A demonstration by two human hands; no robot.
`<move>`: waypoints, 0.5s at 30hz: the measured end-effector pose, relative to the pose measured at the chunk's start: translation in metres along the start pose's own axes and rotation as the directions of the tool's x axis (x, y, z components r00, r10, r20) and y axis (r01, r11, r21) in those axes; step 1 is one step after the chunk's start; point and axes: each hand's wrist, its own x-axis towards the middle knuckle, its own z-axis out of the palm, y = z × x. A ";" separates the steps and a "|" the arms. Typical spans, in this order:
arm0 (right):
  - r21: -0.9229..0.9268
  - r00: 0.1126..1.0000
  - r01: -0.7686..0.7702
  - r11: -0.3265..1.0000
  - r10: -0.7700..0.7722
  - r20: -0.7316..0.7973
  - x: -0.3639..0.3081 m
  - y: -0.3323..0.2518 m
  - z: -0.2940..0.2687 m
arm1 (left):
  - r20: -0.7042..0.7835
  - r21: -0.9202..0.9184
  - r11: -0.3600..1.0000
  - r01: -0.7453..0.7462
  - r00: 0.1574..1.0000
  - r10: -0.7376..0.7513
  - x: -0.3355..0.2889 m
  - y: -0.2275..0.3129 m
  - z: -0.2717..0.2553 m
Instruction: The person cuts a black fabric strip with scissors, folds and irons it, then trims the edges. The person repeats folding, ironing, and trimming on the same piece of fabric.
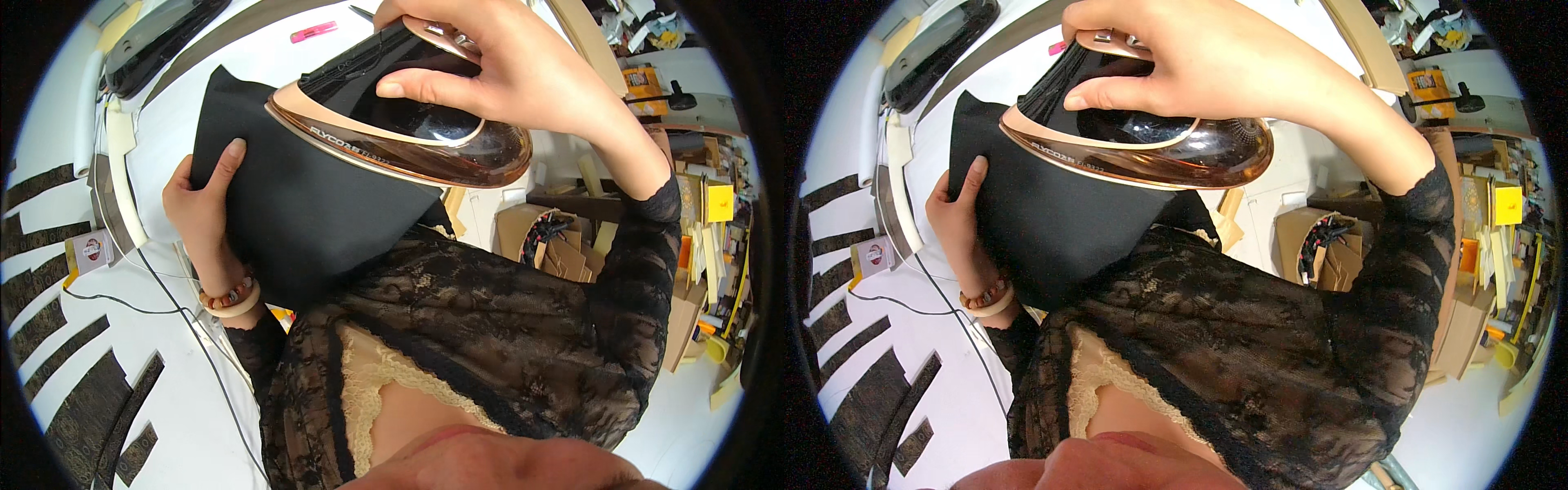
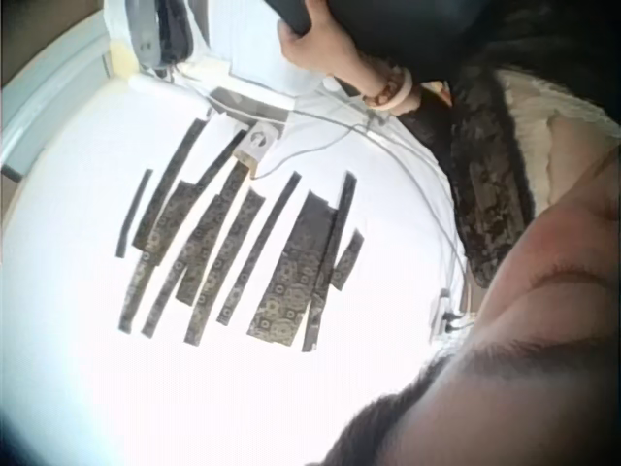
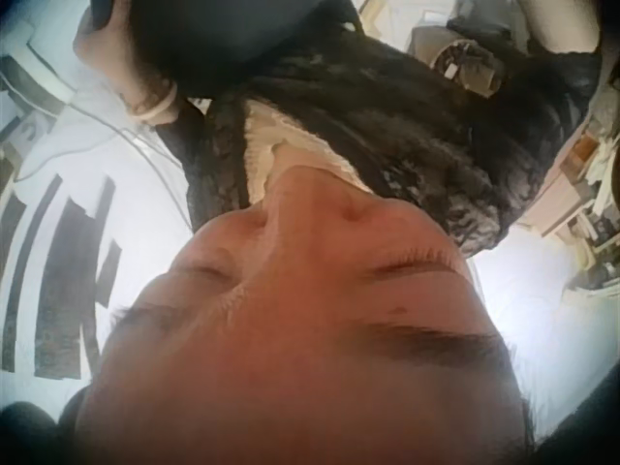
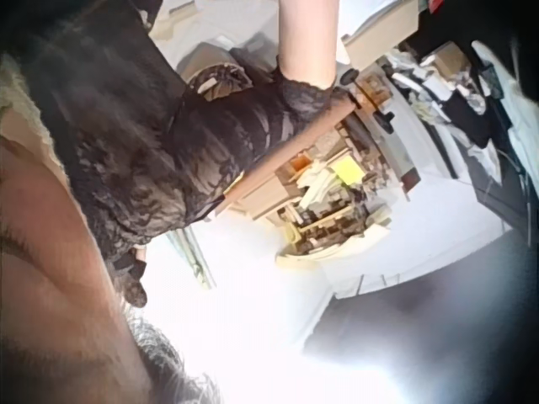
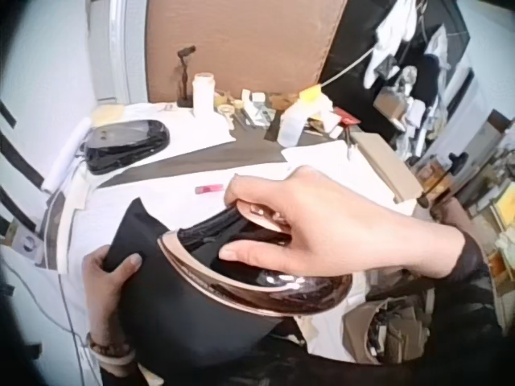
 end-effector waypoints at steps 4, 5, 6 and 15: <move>-0.082 0.990 0.044 0.996 -0.054 -0.129 -0.016 0.011 0.029 | -0.019 -0.033 0.999 0.041 0.999 -0.042 0.003 -0.010 -0.004; -0.070 0.988 0.072 0.995 -0.081 -0.134 -0.023 0.024 0.034 | -0.034 -0.032 0.998 0.058 0.998 -0.059 0.001 -0.012 -0.007; -0.055 0.988 0.044 0.998 -0.052 -0.144 -0.032 0.026 0.037 | -0.023 0.004 0.998 0.059 0.998 -0.059 0.003 -0.016 -0.007; -0.011 0.973 -0.231 0.973 0.230 -0.021 -0.064 0.018 0.036 | 0.018 0.114 0.993 0.034 0.999 -0.037 0.009 -0.017 0.008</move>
